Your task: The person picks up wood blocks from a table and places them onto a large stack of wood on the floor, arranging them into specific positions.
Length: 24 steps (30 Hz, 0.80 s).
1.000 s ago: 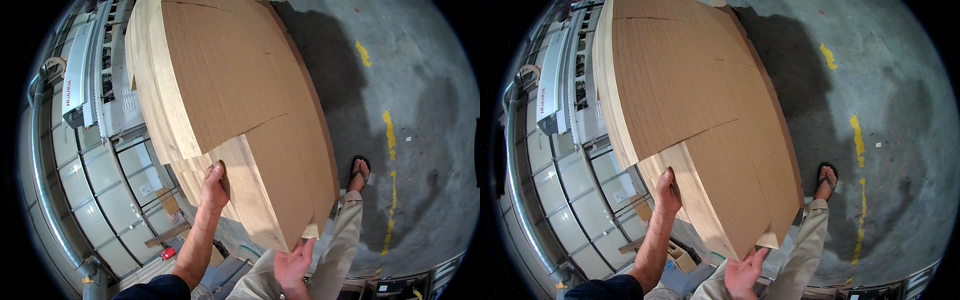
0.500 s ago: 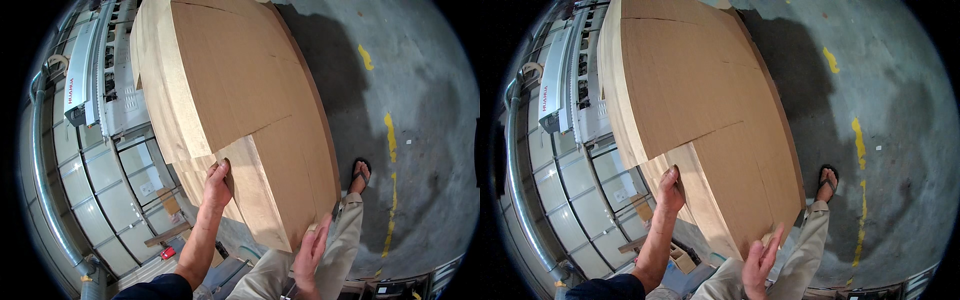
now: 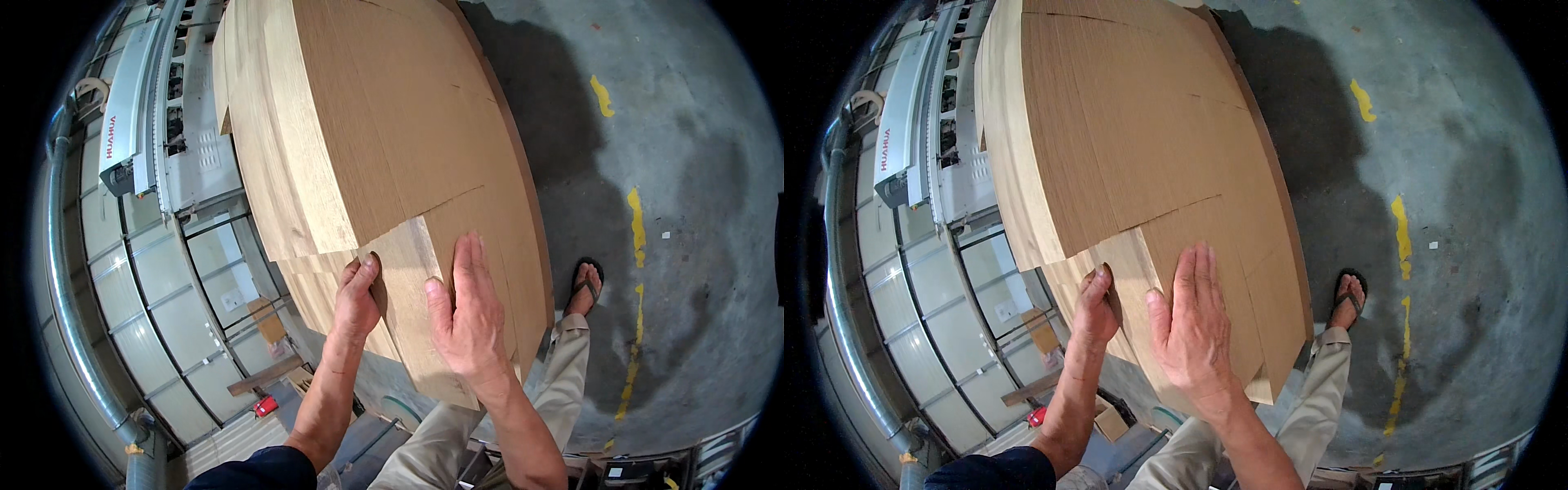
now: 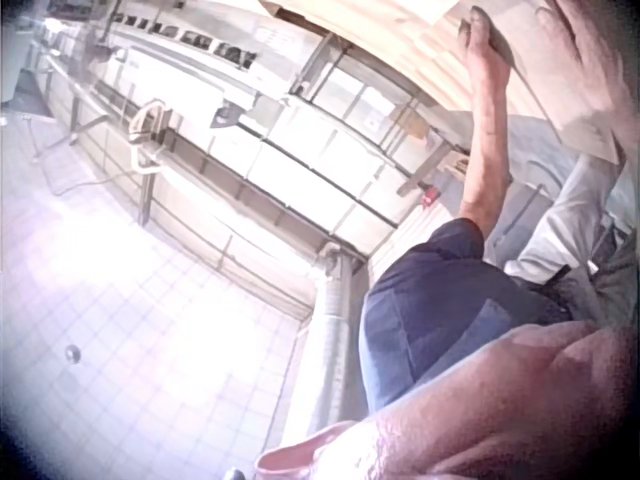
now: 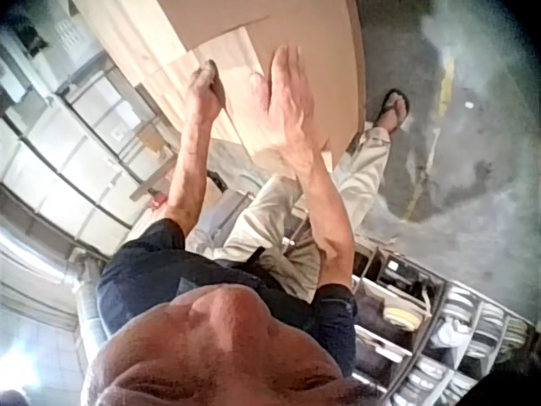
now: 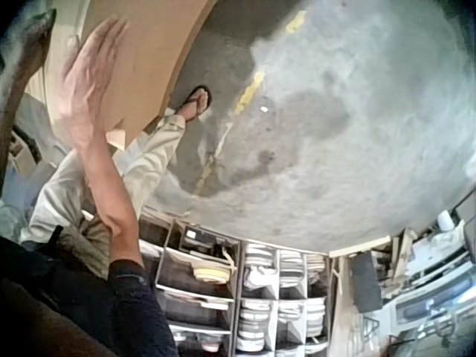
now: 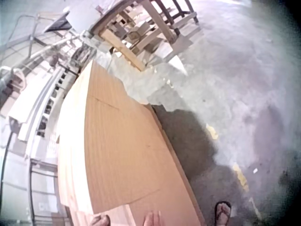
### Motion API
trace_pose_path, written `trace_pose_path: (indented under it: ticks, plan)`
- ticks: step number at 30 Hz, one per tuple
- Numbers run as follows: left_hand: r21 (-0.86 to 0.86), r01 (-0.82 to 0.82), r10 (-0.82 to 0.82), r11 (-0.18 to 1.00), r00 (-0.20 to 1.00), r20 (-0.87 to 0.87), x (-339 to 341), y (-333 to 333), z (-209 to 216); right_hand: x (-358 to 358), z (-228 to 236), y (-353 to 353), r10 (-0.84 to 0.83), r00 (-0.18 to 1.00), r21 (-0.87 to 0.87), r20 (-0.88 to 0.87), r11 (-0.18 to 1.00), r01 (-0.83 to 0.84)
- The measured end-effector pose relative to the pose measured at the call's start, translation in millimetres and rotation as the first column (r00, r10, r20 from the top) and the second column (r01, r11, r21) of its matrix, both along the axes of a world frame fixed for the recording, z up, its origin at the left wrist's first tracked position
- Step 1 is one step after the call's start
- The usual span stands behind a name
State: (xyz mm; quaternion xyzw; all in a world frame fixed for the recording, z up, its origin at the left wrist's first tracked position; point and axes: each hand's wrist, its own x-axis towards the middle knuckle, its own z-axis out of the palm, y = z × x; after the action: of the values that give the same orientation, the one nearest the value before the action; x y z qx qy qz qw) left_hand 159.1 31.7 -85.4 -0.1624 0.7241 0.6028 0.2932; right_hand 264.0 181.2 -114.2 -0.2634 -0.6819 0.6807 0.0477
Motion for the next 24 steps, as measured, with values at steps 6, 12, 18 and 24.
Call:
trace_pose_path:
  ticks: [6, 12, 18, 24]
  plan:
    - [-0.017, 0.048, -0.048, 0.999, 0.999, -0.001, -2, -3, 1, -1, -1, 0, -0.042, 0.999, -0.015, -0.010, 0.999, 0.042]
    - [-0.033, 0.065, -0.063, 0.997, 0.996, 0.059, -6, -1, 7, -2, -2, -2, -0.072, 0.997, -0.006, -0.014, 0.997, 0.071]
    - [-0.123, 0.042, -0.030, 0.992, 0.995, 0.096, -6, -1, 7, -6, 0, 0, -0.157, 0.987, 0.000, -0.040, 0.988, 0.157]
    - [-0.074, -0.008, 0.014, 0.997, 0.997, 0.081, -4, -11, -4, -3, -3, -3, -0.145, 0.989, 0.000, -0.030, 0.989, 0.145]
